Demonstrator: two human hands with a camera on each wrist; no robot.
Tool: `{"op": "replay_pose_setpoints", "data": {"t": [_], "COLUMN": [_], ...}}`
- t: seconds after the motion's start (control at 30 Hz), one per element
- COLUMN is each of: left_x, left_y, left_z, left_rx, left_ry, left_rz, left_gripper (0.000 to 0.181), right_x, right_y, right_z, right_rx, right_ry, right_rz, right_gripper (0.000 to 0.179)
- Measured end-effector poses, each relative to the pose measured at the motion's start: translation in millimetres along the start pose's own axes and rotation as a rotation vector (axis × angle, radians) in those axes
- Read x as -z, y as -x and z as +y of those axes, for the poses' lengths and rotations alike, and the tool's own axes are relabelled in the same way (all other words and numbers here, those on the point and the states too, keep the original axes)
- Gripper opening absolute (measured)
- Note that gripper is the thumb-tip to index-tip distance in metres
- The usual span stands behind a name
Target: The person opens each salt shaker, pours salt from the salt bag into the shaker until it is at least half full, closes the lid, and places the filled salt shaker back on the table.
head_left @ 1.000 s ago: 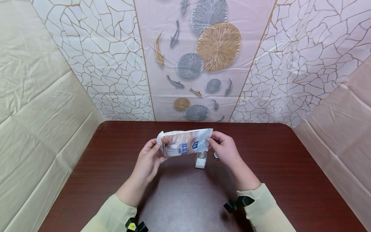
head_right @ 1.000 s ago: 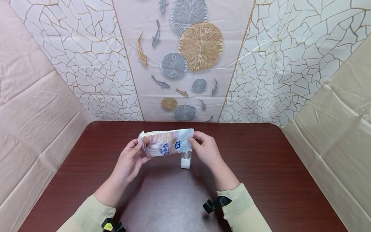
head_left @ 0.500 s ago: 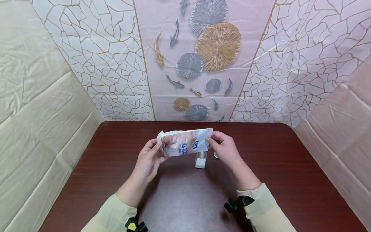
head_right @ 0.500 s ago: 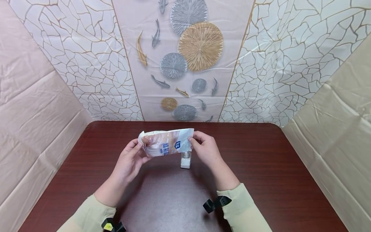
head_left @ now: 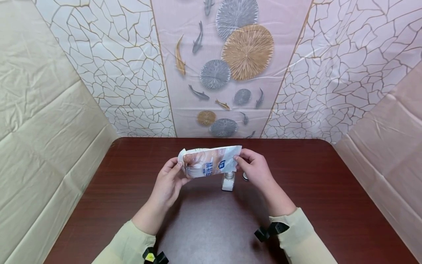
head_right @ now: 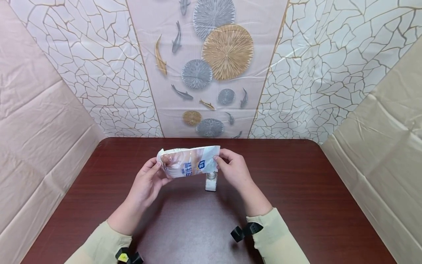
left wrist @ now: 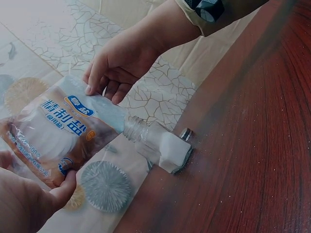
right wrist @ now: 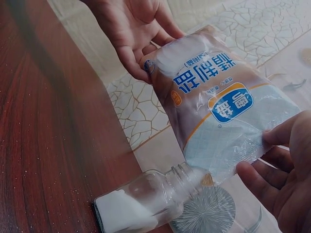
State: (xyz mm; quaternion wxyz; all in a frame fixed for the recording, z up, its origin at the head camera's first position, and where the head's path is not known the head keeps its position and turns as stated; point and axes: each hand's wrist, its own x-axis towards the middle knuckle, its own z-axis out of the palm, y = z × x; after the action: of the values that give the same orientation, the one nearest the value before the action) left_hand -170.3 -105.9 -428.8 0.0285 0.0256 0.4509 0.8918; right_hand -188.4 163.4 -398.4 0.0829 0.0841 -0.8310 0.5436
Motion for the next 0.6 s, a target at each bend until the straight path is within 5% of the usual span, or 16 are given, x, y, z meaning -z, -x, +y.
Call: {"op": "replay_pose_setpoints", "data": {"t": [0.6], "left_x": [2.9], "left_y": [0.7], "left_z": [-0.6], "left_rx": [0.014], "left_ry": [0.004], "left_rz": [0.006], "left_gripper": [0.02], "right_x": [-2.1], "right_y": [-2.1], "right_z": [-2.3], "right_rx": [0.035], "right_ry": [0.012], "right_rz": [-0.003], "right_gripper": [0.017]}}
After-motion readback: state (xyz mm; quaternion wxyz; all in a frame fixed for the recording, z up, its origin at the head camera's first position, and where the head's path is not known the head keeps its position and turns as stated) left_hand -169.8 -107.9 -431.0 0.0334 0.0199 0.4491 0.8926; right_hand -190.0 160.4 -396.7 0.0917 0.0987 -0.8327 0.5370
